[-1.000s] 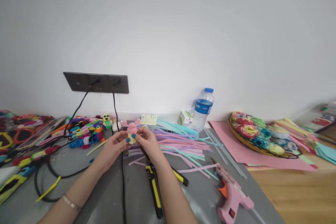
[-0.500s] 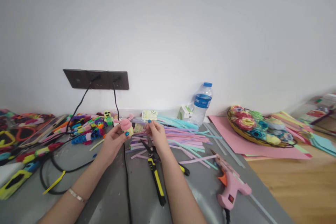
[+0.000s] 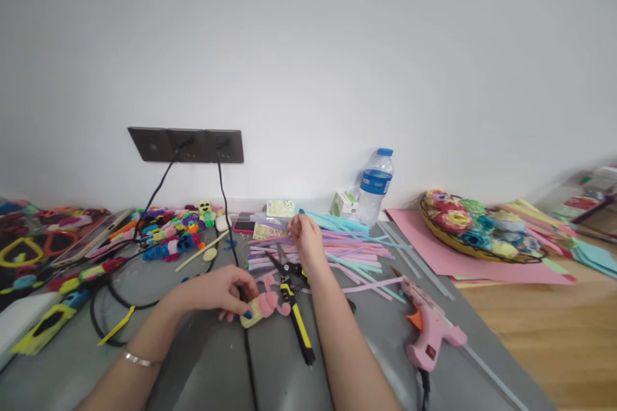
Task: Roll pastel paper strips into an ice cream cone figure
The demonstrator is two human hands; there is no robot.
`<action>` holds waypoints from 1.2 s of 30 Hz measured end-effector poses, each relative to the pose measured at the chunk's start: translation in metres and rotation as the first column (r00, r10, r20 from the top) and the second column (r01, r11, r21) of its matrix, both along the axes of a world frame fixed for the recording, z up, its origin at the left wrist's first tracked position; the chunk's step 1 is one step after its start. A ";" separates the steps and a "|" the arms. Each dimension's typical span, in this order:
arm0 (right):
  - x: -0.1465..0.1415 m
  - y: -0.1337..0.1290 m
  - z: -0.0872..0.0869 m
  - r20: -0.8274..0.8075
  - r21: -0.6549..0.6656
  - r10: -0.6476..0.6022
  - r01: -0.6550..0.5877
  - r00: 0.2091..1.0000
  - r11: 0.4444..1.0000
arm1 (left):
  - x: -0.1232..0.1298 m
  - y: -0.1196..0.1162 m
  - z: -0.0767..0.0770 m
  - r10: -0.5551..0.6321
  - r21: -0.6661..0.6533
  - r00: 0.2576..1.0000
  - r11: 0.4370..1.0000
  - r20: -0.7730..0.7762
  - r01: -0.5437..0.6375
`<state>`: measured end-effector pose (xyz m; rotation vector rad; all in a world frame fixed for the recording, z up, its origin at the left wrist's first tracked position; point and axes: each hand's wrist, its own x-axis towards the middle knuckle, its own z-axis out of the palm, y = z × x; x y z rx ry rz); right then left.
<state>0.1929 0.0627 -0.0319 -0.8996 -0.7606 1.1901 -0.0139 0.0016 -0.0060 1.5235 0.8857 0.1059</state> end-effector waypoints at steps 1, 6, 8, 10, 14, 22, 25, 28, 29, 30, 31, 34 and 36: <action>0.000 0.000 0.000 0.005 0.000 0.009 -0.009 1.000 1.000 | 0.000 0.000 0.000 0.013 0.004 1.000 1.000 -0.007 -0.013; 0.003 0.000 -0.002 -0.015 -0.005 0.019 -0.019 1.000 1.000 | -0.022 0.008 0.010 0.183 0.127 0.981 0.973 0.067 -0.191; 0.004 -0.001 -0.002 -0.042 -0.012 0.013 -0.014 0.999 1.000 | -0.038 0.017 0.011 0.363 0.302 0.923 0.872 0.128 -0.384; 0.005 -0.001 -0.001 -0.062 -0.016 0.011 -0.012 0.998 1.000 | -0.052 0.028 0.007 0.556 0.473 0.810 0.673 0.185 -0.569; 0.005 -0.001 0.000 -0.026 -0.011 0.029 -0.029 0.999 1.000 | -0.061 0.043 -0.015 0.753 0.789 0.655 0.364 0.065 -0.496; 0.003 -0.003 0.000 -0.031 -0.016 0.035 -0.035 0.999 0.999 | -0.054 0.043 -0.026 0.790 0.892 0.607 0.331 -0.084 -0.308; 0.002 -0.005 0.002 -0.063 -0.033 0.025 -0.027 0.998 0.999 | -0.062 0.044 -0.018 0.765 0.858 0.639 0.272 0.083 -0.436; 0.001 -0.006 0.004 -0.077 -0.051 0.019 -0.023 0.997 0.998 | -0.068 0.043 -0.013 0.711 0.812 0.698 0.353 0.090 -0.465; 0.001 -0.006 0.005 -0.079 -0.056 0.020 -0.025 0.997 0.998 | -0.069 0.042 -0.012 0.689 0.799 0.723 0.410 0.044 -0.440; 0.001 -0.006 0.005 -0.081 -0.059 0.022 -0.027 0.996 0.998 | -0.070 0.041 -0.011 0.670 0.789 0.743 0.462 -0.011 -0.405; 0.001 -0.006 0.005 -0.083 -0.062 0.024 -0.029 0.996 0.998 | -0.069 0.039 -0.011 0.657 0.781 0.751 0.502 -0.064 -0.373; 0.001 -0.006 0.005 -0.086 -0.070 0.031 -0.037 0.996 0.997 | -0.064 0.036 -0.015 0.654 0.771 0.740 0.549 -0.156 -0.323; 0.001 -0.006 0.005 -0.080 -0.072 0.036 -0.042 0.996 0.997 | -0.060 0.036 -0.019 0.673 0.773 0.722 0.541 -0.162 -0.331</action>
